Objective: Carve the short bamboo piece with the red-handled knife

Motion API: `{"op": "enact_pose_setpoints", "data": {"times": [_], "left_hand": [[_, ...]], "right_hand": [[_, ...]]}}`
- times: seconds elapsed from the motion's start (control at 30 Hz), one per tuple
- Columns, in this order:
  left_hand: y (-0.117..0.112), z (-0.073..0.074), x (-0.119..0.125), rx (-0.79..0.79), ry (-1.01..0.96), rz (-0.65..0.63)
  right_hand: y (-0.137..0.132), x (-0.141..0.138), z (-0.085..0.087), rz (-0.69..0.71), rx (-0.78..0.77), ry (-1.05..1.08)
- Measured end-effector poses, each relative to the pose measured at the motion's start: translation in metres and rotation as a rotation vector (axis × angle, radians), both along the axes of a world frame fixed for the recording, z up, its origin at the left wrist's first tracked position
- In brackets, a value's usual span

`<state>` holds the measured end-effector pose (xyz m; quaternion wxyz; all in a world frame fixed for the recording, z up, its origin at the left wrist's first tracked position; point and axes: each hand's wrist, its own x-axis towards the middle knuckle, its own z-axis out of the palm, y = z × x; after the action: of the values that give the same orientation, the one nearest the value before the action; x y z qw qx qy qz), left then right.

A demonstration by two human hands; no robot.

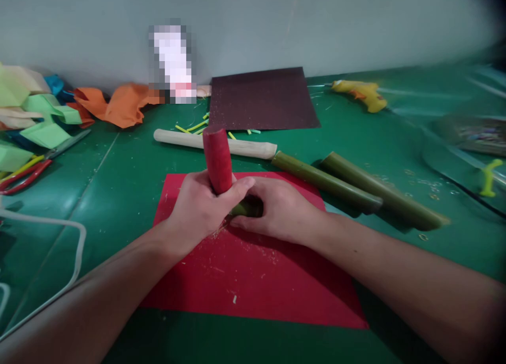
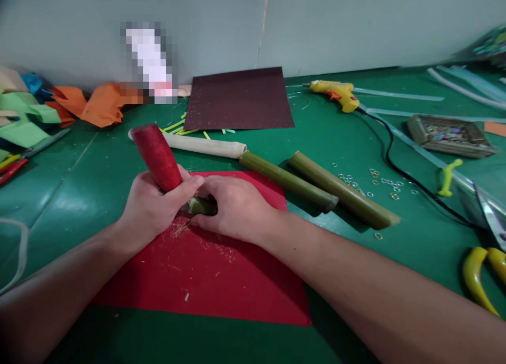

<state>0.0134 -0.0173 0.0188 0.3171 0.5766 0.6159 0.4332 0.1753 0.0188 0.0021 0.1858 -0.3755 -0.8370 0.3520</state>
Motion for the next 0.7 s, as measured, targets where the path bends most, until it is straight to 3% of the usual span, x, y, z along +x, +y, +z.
{"op": "enact_pose_setpoints", "data": {"times": [0.33, 0.47, 0.53, 0.7], "left_hand": [[-0.002, -0.001, 0.003, -0.014, -0.053, 0.053], [0.005, -0.003, -0.005, -0.017, -0.200, 0.177], [0.007, -0.003, -0.008, -0.011, -0.252, 0.185], [0.005, -0.003, -0.004, -0.012, -0.118, 0.103]], "right_hand": [[0.001, 0.000, 0.003, -0.006, -0.060, -0.025], [0.000, -0.001, 0.004, -0.024, -0.038, -0.102], [0.000, -0.001, 0.004, -0.026, -0.020, -0.110], [0.000, 0.000, 0.001, -0.022, -0.040, -0.091]]}}
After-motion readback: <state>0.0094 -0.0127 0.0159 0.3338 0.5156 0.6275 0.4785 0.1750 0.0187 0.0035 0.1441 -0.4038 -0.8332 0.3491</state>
